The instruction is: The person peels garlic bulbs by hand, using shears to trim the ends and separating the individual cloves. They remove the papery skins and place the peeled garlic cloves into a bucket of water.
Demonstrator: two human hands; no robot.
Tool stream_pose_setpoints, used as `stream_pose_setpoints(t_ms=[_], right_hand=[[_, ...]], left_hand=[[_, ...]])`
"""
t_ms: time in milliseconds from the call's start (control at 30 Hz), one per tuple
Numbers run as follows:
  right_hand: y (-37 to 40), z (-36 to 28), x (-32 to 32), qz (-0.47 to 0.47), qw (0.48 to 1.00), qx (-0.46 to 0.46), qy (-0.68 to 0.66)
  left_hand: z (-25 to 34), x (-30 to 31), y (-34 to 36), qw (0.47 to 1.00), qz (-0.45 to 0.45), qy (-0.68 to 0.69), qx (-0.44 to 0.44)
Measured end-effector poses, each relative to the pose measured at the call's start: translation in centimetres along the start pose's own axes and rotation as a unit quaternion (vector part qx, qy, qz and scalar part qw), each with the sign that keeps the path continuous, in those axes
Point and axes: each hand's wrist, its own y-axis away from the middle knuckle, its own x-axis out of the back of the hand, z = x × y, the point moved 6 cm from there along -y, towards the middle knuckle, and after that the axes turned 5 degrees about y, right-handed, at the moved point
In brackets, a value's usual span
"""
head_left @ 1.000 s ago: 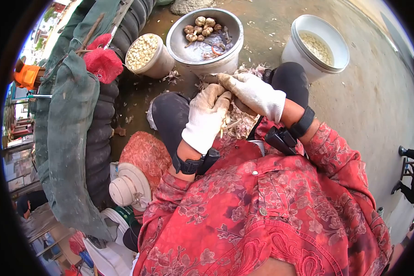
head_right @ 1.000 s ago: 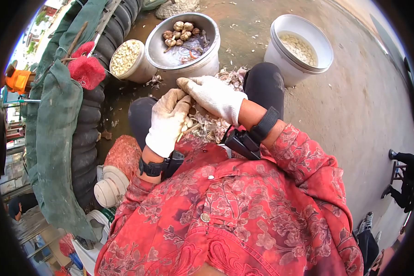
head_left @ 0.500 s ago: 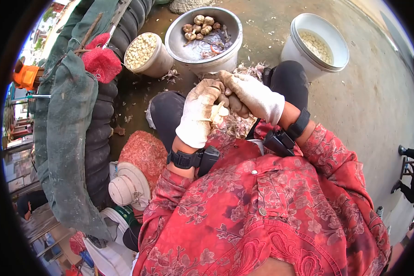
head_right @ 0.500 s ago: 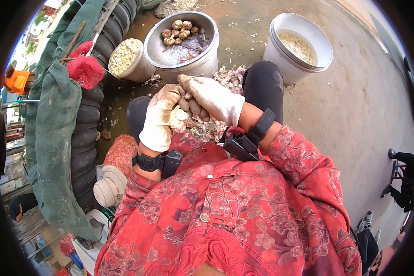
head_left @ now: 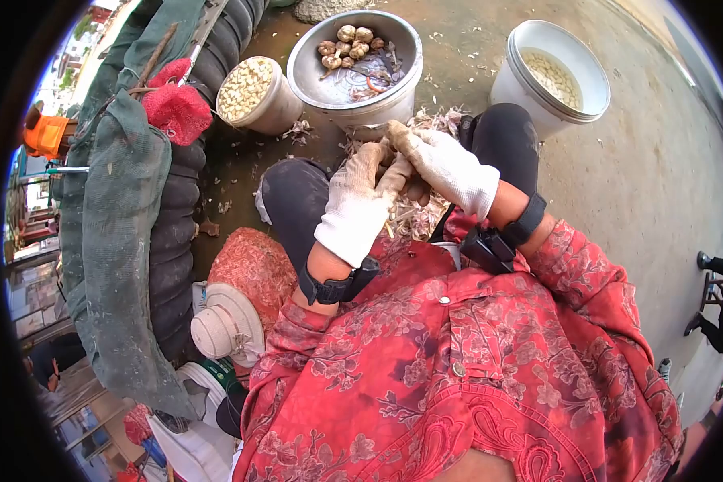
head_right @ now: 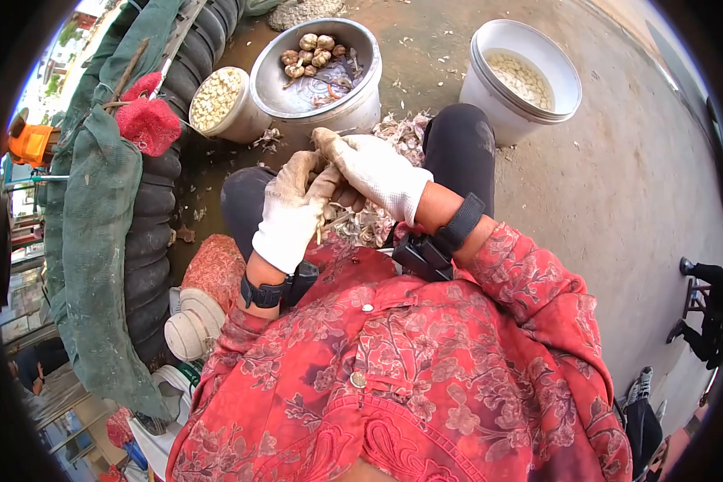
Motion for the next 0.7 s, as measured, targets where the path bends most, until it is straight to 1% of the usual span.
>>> stream_pose_setpoints(t_ms=[33,100,133,200,233,300,333,400,433,500,533,567,600,633,700], right_hand=[[0.1,0.0,0.1,0.0,1.0,0.0,0.0],[0.3,0.0,0.1,-0.017,0.999,-0.025,-0.021],[0.4,0.1,0.3,-0.016,0.999,-0.025,-0.022],[0.3,0.0,0.2,-0.047,0.999,-0.011,0.003],[0.4,0.0,0.2,-0.047,0.999,-0.012,0.003],[0.6,-0.2,0.0,-0.057,0.998,0.01,0.004],[0.6,-0.2,0.0,-0.056,0.998,0.01,0.004],[0.6,0.1,0.0,-0.061,0.997,0.013,-0.036],[0.5,0.0,-0.2,-0.062,0.997,0.013,-0.035],[0.6,-0.4,-0.3,-0.034,0.997,0.042,-0.051],[0.6,-0.1,-0.4,-0.035,0.997,0.041,-0.051],[0.3,0.2,-0.5,-0.037,0.996,0.04,-0.073],[0.1,0.4,-0.4,-0.038,0.994,0.041,-0.093],[0.0,0.4,-0.4,-0.047,0.993,0.035,-0.105],[-0.3,0.7,-0.6,-0.073,0.984,0.043,-0.157]], left_hand=[[-0.1,0.1,0.0,1.0,0.0,0.0,0.0],[0.2,0.1,-0.1,0.997,-0.01,-0.07,-0.042],[-0.2,0.0,-0.2,0.997,-0.011,-0.07,-0.043],[-1.0,-0.3,-0.3,0.998,-0.03,0.009,-0.049],[-1.2,-0.4,-0.4,0.998,-0.031,0.009,-0.048],[0.6,0.1,0.0,0.978,0.024,-0.04,-0.205],[0.7,-0.1,0.1,0.978,0.023,-0.04,-0.205],[0.7,-0.3,0.1,0.976,0.06,-0.108,-0.177],[0.4,-0.4,0.1,0.976,0.061,-0.108,-0.177],[-1.4,-0.7,-0.2,0.997,0.039,0.011,-0.06],[-0.9,-0.9,0.0,0.997,0.04,0.011,-0.059],[-1.0,-1.3,0.4,0.987,0.037,0.155,0.001],[-0.8,-1.7,0.4,0.953,0.034,0.295,0.058],[-0.7,-1.8,0.2,0.954,0.034,0.295,0.052],[-1.8,-2.6,0.0,0.893,0.029,0.432,0.123]])
